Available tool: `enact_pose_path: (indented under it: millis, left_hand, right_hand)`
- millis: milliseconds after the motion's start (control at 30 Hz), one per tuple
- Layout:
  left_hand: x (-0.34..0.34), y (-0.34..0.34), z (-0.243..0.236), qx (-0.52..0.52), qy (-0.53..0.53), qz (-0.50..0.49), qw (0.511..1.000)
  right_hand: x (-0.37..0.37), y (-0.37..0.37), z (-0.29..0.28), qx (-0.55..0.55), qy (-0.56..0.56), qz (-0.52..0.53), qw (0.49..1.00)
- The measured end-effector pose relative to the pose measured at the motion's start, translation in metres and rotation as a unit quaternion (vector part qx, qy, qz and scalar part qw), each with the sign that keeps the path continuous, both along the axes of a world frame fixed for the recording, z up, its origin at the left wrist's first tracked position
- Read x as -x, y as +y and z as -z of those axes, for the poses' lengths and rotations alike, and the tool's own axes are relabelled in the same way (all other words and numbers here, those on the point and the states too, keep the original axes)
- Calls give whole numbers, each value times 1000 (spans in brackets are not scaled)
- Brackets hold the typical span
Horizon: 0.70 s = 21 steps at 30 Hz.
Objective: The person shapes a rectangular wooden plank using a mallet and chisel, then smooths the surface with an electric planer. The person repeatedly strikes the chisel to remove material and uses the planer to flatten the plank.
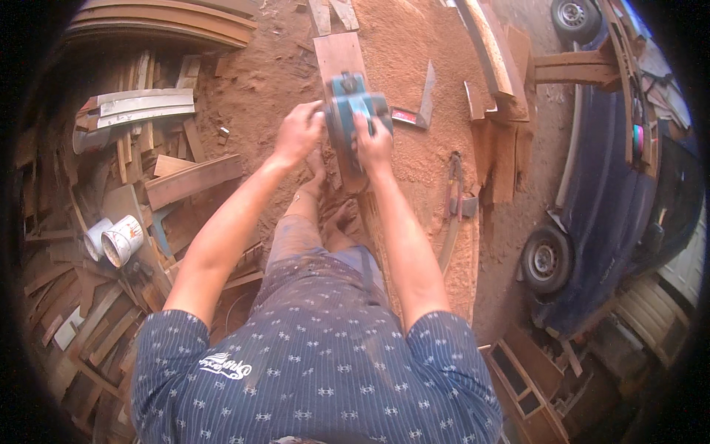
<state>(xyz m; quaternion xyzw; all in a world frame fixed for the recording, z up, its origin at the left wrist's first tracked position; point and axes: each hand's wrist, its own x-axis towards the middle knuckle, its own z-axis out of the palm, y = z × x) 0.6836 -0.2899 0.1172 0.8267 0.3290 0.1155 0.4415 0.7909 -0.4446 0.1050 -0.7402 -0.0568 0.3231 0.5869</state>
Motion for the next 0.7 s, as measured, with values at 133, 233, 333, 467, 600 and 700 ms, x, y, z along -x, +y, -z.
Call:
enact_pose_path:
  millis: [133, 233, 333, 467, 600, 700]
  left_hand:
    - [-15, -59, 1, -85, 18, 105, 991]
    - [5, -100, -2, -62, 100, 202, 972]
    - [34, -130, 3, -81, 73, 256, 960]
    - [62, -147, 2, -168, 25, 373, 912]
    - [62, -117, 8, -186, -27, 500, 845]
    - [57, -88, 12, -176, -3, 473, 864]
  right_hand:
    - [68, -92, -5, 0, -3, -7, 1000]
    - [108, -141, -24, 29, -10, -13, 999]
    - [142, -184, -32, 35, 6, 3, 999]
    - [167, -218, -42, 43, 13, -16, 999]
    - [176, -218, -38, 46, -24, -45, 998]
    - [167, -190, -28, 38, -55, -49, 997]
